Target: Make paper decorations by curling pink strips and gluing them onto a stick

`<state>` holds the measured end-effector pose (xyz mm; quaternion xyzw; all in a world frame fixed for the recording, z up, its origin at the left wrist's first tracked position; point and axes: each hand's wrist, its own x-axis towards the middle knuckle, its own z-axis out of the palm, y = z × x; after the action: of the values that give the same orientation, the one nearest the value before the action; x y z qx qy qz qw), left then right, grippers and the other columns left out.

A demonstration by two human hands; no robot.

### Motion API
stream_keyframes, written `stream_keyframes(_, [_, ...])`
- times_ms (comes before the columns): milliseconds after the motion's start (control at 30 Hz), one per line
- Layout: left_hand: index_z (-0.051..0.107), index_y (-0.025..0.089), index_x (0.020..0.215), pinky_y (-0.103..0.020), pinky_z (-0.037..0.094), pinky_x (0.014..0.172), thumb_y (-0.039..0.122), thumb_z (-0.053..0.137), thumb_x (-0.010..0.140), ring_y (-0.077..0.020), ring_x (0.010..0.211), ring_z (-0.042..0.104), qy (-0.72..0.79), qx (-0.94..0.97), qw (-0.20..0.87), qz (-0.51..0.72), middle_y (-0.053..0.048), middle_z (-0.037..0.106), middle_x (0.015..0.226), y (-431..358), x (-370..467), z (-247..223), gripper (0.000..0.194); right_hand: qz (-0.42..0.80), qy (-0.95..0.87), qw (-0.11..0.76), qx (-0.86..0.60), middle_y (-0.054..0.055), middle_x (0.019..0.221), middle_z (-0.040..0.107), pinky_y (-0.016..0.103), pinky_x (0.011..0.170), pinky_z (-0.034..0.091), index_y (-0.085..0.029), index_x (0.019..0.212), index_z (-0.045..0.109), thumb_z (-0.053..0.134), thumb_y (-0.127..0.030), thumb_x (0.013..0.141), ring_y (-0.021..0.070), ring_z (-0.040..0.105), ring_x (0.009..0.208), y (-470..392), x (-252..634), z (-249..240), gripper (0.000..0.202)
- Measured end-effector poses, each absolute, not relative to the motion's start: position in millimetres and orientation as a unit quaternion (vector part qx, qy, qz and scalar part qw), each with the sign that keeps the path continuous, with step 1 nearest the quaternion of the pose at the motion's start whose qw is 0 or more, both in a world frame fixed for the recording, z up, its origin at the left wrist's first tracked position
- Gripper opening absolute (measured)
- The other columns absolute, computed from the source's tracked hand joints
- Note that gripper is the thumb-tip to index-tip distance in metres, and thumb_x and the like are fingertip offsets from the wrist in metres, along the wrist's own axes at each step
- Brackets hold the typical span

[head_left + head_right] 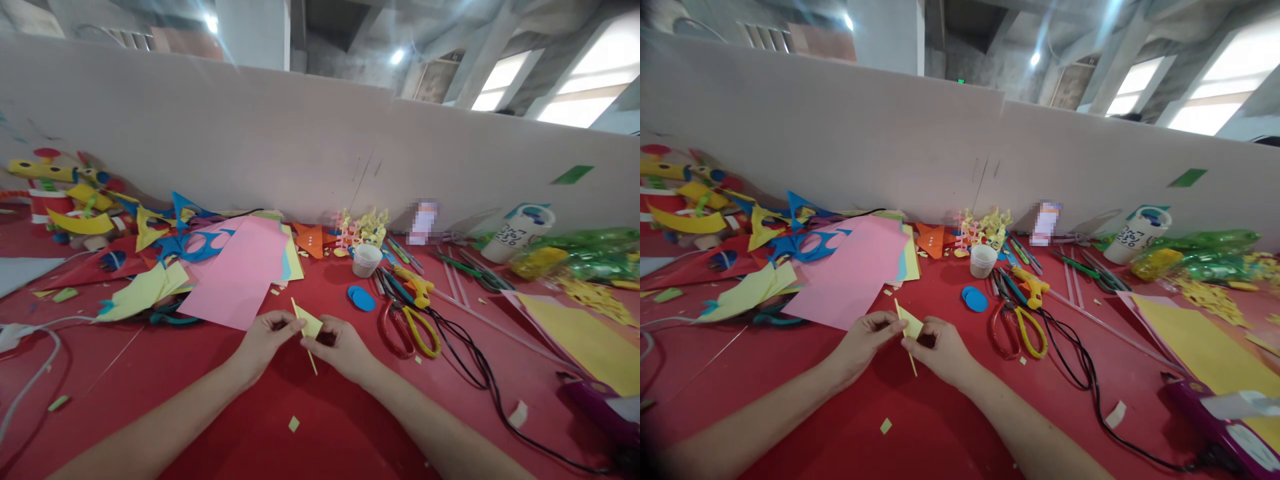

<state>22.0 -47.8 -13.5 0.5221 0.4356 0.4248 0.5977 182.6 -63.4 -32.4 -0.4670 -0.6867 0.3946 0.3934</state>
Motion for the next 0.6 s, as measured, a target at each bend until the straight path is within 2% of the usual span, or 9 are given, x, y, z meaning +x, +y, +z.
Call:
stream_keyframes(133, [0.060, 0.016, 0.053, -0.024, 0.037, 0.060, 0.033, 0.071, 0.062, -0.0109, 0.058, 0.047, 0.450, 0.515, 0.592, 0.426, 0.002, 0.055, 0.055, -48.0, 22.5, -12.6, 0.022, 0.386, -0.683, 0.399, -0.474, -0.002, 0.060, 0.044, 0.022, 0.050, 0.032, -0.017, 0.057, 0.054, 0.063, -0.035, 0.071, 0.0104, 0.042, 0.056, -63.0, 181.5, -32.3, 0.024])
stream_keyframes(367, [0.055, 0.015, 0.052, -0.022, 0.035, 0.055, 0.033, 0.072, 0.060, -0.0093, 0.054, 0.042, 0.464, 0.509, 0.585, 0.429, 0.005, 0.050, 0.052, -47.8, 23.5, -15.0, 0.026, 0.381, -0.690, 0.404, -0.464, -0.003, 0.057, 0.042, 0.021, 0.048, 0.031, -0.017, 0.052, 0.050, 0.058, -0.030, 0.073, 0.0084, 0.039, 0.052, -66.0, 180.9, -27.3, 0.026])
stream_keyframes(467, [0.060, 0.015, 0.059, -0.023, 0.037, 0.059, 0.032, 0.071, 0.063, -0.0102, 0.058, 0.046, 0.439, 0.516, 0.603, 0.421, 0.003, 0.054, 0.057, -47.6, 22.8, -15.5, 0.021, 0.393, -0.688, 0.401, -0.459, -0.003, 0.057, 0.041, 0.021, 0.047, 0.030, -0.016, 0.054, 0.054, 0.058, -0.030, 0.073, 0.0080, 0.039, 0.051, -65.5, 182.0, -28.2, 0.025])
stream_keyframes(600, [0.066, 0.015, 0.070, -0.024, 0.040, 0.063, 0.029, 0.063, 0.073, -0.0114, 0.062, 0.052, 0.377, 0.535, 0.639, 0.404, 0.000, 0.061, 0.064, -48.0, 20.4, -14.3, 0.015, 0.428, -0.675, 0.406, -0.443, 0.000, 0.064, 0.050, 0.021, 0.052, 0.035, -0.016, 0.065, 0.063, 0.055, -0.029, 0.077, 0.0095, 0.047, 0.057, -64.5, 183.7, -29.2, 0.019])
